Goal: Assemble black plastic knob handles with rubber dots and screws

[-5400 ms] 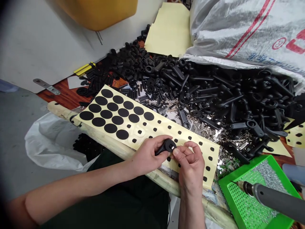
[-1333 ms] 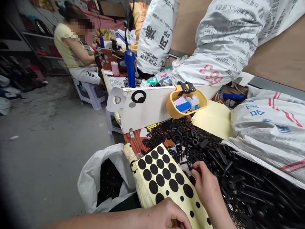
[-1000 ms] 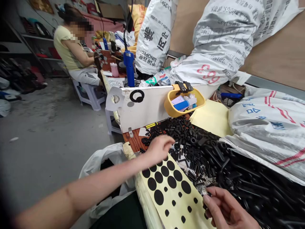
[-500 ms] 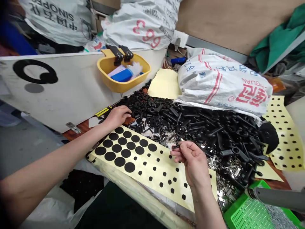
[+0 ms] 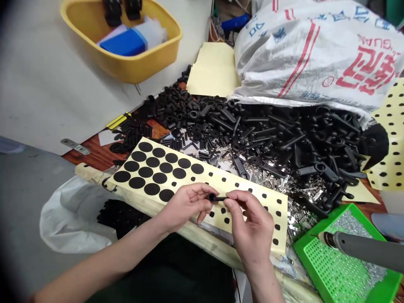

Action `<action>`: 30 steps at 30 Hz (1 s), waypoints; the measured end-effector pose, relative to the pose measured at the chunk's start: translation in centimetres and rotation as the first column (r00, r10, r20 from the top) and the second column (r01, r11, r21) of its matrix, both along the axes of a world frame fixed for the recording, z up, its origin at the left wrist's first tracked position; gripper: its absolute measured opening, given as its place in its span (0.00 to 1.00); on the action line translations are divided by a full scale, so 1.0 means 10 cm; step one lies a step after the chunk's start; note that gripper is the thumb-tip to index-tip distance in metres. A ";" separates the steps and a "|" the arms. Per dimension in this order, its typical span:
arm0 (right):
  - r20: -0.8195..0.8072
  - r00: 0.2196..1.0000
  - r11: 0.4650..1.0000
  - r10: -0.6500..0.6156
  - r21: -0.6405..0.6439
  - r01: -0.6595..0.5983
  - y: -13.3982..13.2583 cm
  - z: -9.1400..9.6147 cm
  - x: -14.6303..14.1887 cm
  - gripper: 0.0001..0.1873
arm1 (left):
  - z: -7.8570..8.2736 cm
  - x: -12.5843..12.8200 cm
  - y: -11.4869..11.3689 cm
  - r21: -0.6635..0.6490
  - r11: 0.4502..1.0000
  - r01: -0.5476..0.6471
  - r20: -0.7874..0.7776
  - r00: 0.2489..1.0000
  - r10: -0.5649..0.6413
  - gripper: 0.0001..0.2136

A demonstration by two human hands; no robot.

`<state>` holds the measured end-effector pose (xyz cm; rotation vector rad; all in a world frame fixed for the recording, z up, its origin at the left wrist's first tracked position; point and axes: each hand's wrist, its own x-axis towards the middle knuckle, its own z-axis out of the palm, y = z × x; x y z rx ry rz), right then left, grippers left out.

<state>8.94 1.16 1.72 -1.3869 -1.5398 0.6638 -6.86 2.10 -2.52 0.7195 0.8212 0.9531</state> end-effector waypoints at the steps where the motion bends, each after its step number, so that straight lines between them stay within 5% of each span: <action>1: 0.039 0.999 0.999 0.025 0.021 -0.026 -0.01 -0.03 0.02 0.02 | -0.01 0.00 0.00 0.001 1.000 0.002 -0.018 1.000 -0.002 0.11; 9: 0.313 0.944 0.944 0.104 0.267 -0.193 -0.02 -0.14 -0.01 0.06 | 0.06 0.04 -0.01 0.036 0.999 -0.005 -0.079 0.997 0.008 0.10; 15: 0.293 0.940 0.952 0.174 0.195 -0.236 -0.05 -0.20 0.03 0.07 | 0.01 0.03 -0.05 0.066 0.998 -0.007 -0.131 0.991 0.016 0.09; 23: 0.452 0.892 0.964 -0.006 0.240 -0.116 -0.10 -0.27 -0.07 0.06 | -0.03 0.03 -0.08 0.195 0.981 -0.001 -0.248 0.968 0.051 0.08; 30: 0.329 0.944 0.995 -0.006 0.097 -0.028 -0.18 -0.38 -0.11 0.03 | -0.04 0.02 -0.11 0.290 0.957 -0.027 -0.345 0.930 0.131 0.08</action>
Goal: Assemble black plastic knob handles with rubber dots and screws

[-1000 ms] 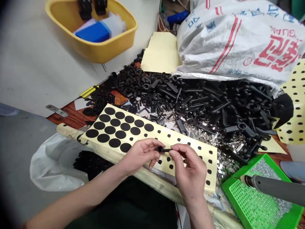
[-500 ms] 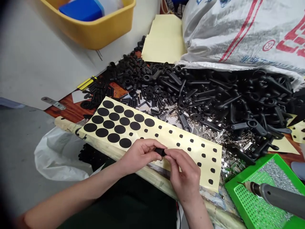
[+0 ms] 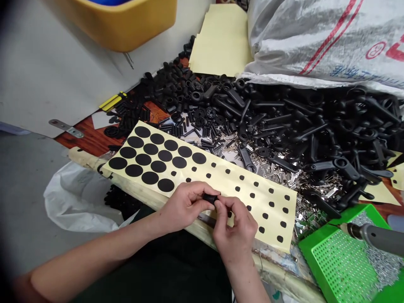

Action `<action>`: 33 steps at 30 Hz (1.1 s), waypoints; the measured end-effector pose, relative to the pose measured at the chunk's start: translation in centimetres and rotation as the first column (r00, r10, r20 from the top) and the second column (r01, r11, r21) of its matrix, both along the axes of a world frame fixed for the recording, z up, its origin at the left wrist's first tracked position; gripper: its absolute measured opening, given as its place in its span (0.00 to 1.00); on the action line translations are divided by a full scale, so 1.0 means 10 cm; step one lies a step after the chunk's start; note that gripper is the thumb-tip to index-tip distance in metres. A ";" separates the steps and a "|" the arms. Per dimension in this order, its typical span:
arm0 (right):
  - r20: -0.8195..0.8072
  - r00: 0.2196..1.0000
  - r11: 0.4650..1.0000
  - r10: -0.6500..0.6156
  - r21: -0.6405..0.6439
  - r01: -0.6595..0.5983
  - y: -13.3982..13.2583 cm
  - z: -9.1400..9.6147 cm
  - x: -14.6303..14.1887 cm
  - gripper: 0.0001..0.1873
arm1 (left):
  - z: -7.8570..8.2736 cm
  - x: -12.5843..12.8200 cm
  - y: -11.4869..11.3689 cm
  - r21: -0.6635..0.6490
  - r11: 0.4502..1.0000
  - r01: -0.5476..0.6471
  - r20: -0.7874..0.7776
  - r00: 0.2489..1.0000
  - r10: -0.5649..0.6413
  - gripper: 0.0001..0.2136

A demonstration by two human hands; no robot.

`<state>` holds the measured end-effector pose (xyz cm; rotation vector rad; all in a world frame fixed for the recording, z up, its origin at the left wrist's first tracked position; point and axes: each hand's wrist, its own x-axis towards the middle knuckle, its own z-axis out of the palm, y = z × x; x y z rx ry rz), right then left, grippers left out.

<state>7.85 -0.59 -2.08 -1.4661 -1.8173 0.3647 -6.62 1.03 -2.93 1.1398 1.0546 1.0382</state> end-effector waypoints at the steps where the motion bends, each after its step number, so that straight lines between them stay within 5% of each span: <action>1: 0.017 1.000 1.000 0.013 0.024 -0.014 0.00 0.00 0.00 0.03 | 0.00 0.00 0.00 0.010 1.000 0.000 -0.003 1.000 0.000 0.08; 5: 0.131 0.984 0.977 0.120 0.162 -0.141 0.06 0.04 0.03 0.07 | -0.01 0.00 0.00 0.002 1.000 0.024 0.029 0.999 -0.024 0.07; 11: 0.175 0.945 0.941 0.275 0.153 -0.302 0.14 0.09 0.10 0.10 | -0.01 0.00 0.01 -0.026 0.998 0.056 0.079 0.995 -0.054 0.05; 20: -0.055 0.994 0.989 0.093 -0.114 -0.098 0.02 0.09 0.03 0.04 | 0.01 -0.01 -0.02 0.032 0.999 0.017 -0.009 1.000 -0.017 0.05; 23: -0.008 0.983 0.983 0.185 0.006 -0.185 0.05 0.09 0.05 0.06 | -0.01 -0.01 -0.01 -0.036 0.998 0.059 0.092 0.994 -0.055 0.05; 29: 0.108 0.889 0.882 0.445 0.119 -0.456 0.22 0.15 0.15 0.11 | -0.01 -0.03 0.03 -0.162 0.976 0.145 0.278 0.956 -0.096 0.08; 33: 0.125 0.888 0.882 0.442 0.118 -0.456 0.25 0.17 0.13 0.10 | 0.01 -0.04 0.05 -0.203 0.969 0.143 0.318 0.945 -0.073 0.08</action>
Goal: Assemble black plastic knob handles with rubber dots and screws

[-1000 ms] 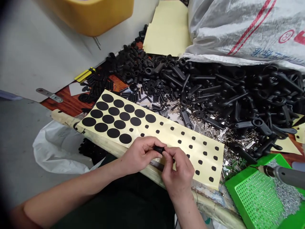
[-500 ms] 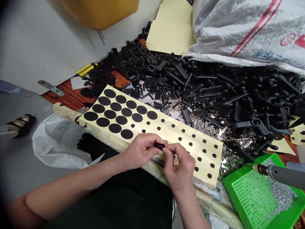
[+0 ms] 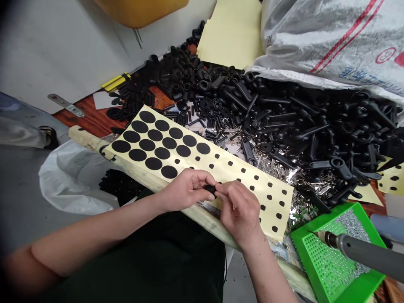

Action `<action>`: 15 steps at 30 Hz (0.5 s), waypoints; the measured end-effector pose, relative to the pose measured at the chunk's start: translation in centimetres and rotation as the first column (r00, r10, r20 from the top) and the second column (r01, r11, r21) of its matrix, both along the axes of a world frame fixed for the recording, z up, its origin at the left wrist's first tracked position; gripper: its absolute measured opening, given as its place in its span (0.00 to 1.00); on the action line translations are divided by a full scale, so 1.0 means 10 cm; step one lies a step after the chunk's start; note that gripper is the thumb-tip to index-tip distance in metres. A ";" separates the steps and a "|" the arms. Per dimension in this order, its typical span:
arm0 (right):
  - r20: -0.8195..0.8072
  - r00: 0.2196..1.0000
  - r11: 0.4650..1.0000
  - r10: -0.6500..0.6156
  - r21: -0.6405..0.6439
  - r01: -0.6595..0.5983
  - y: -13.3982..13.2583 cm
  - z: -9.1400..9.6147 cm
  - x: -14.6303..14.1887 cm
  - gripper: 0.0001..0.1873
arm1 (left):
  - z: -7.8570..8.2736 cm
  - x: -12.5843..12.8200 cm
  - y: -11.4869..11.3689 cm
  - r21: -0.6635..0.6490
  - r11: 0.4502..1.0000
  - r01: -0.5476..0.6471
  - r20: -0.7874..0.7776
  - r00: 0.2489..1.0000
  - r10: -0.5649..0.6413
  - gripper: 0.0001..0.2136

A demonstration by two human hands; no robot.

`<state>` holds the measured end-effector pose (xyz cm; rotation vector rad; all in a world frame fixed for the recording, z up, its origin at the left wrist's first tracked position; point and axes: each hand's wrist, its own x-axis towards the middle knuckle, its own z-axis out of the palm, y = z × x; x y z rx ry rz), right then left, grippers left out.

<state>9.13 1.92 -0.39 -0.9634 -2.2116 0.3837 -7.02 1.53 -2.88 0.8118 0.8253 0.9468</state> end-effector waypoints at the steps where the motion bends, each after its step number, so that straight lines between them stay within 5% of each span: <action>1: 0.000 0.999 0.999 -0.034 -0.005 0.034 -0.01 0.00 -0.02 0.10 | 0.00 0.00 0.00 0.007 1.000 -0.017 0.007 1.000 0.017 0.08; 9: -0.128 0.927 0.913 -0.353 -0.264 0.311 -0.17 -0.10 -0.13 0.04 | -0.03 0.01 -0.02 0.030 0.996 -0.088 0.043 0.995 0.086 0.07; 15: -0.171 0.875 0.810 -0.454 -0.488 0.325 -0.21 -0.14 -0.12 0.06 | -0.02 0.03 -0.04 0.087 0.988 -0.125 -0.045 0.991 0.129 0.06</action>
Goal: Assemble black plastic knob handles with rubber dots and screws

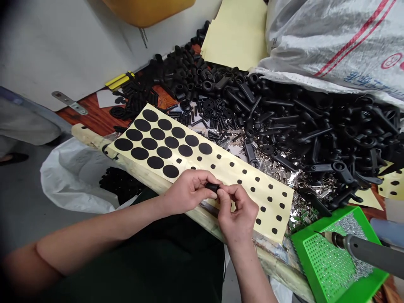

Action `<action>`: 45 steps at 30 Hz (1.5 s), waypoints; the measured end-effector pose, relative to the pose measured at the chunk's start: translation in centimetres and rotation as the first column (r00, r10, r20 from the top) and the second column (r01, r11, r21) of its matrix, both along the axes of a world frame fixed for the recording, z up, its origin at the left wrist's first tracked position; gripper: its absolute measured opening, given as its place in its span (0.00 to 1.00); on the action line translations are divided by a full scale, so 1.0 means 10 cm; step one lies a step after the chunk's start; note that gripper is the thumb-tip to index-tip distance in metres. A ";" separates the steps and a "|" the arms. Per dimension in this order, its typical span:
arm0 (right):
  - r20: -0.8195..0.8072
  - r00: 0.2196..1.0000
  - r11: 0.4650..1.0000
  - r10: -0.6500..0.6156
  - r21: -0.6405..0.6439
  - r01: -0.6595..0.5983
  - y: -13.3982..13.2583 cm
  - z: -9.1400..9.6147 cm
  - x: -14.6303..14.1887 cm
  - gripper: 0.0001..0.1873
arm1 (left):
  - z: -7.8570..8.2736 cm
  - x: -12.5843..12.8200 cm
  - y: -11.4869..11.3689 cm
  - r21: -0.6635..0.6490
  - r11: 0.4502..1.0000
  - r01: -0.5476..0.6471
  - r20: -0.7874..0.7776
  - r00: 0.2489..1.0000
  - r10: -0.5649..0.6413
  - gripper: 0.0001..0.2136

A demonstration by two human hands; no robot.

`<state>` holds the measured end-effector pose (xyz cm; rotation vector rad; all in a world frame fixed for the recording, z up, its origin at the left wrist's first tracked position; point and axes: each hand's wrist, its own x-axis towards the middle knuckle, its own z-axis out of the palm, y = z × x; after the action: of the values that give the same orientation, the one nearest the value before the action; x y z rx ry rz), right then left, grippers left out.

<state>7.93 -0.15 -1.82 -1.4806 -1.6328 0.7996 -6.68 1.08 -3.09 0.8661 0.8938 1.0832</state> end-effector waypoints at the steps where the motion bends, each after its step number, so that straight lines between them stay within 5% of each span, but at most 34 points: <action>1: -0.032 0.999 0.999 -0.001 -0.032 0.000 0.00 0.00 0.00 0.07 | 0.00 0.00 -0.01 0.021 1.000 -0.010 -0.038 0.999 0.010 0.06; 4: -0.010 1.000 1.000 0.005 -0.016 -0.005 0.01 0.00 -0.01 0.07 | -0.01 0.01 -0.03 0.051 0.998 -0.028 -0.098 0.995 0.033 0.05; 7: 0.166 0.985 0.983 0.044 0.169 -0.073 0.03 0.00 0.00 0.04 | -0.03 0.01 -0.01 0.004 1.000 -0.009 -0.034 0.999 0.009 0.07; 11: 0.317 0.938 0.884 0.141 0.387 -0.263 0.10 0.01 0.06 0.07 | -0.03 -0.01 0.05 -0.043 0.999 0.034 0.038 0.999 -0.033 0.09; 14: 0.352 0.914 0.832 0.203 0.430 -0.350 0.15 0.01 0.10 0.08 | -0.03 -0.02 0.06 -0.058 0.995 0.082 0.062 0.995 -0.078 0.09; 17: 0.273 0.936 0.880 0.222 0.358 -0.313 0.14 0.01 0.12 0.07 | -0.02 -0.02 0.04 -0.051 0.995 0.081 0.049 0.996 -0.079 0.08; 21: 0.018 0.989 0.984 0.149 0.092 -0.150 0.07 0.01 0.10 0.03 | -0.01 0.00 0.03 -0.060 0.997 0.051 0.034 0.998 -0.049 0.08; 26: -0.337 0.939 0.967 0.061 -0.214 -0.140 0.06 0.03 0.09 0.09 | -0.02 0.00 0.07 -0.079 0.996 0.030 0.049 0.998 -0.026 0.11; 29: -0.371 0.929 0.969 -0.019 -0.235 -0.074 0.07 0.04 0.10 0.12 | -0.01 -0.02 0.07 -0.072 0.997 0.009 -0.009 1.000 -0.010 0.12; 33: -0.188 0.980 0.992 -0.058 -0.120 0.036 0.07 0.09 0.10 0.11 | 0.08 -0.02 0.03 -0.029 0.999 0.030 -0.185 0.982 -0.035 0.11; 37: -0.001 1.000 1.000 0.003 -0.006 -0.003 0.13 0.15 0.20 0.10 | 0.20 -0.04 -0.02 0.216 0.975 0.048 -0.504 0.861 0.069 0.09; 40: 0.247 0.969 1.000 -0.012 0.014 0.009 0.26 0.20 0.45 0.11 | 0.19 -0.08 -0.02 0.455 0.872 0.182 -0.672 0.712 0.202 0.10; 45: 0.488 0.841 0.972 -0.234 0.141 0.189 0.62 0.23 0.96 0.08 | -0.02 -0.13 0.02 0.526 0.758 0.386 -0.814 0.485 0.318 0.10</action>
<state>17.49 6.02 0.50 -1.8732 -1.7978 0.2142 -8.02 1.29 -3.24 2.2044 1.3403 0.8578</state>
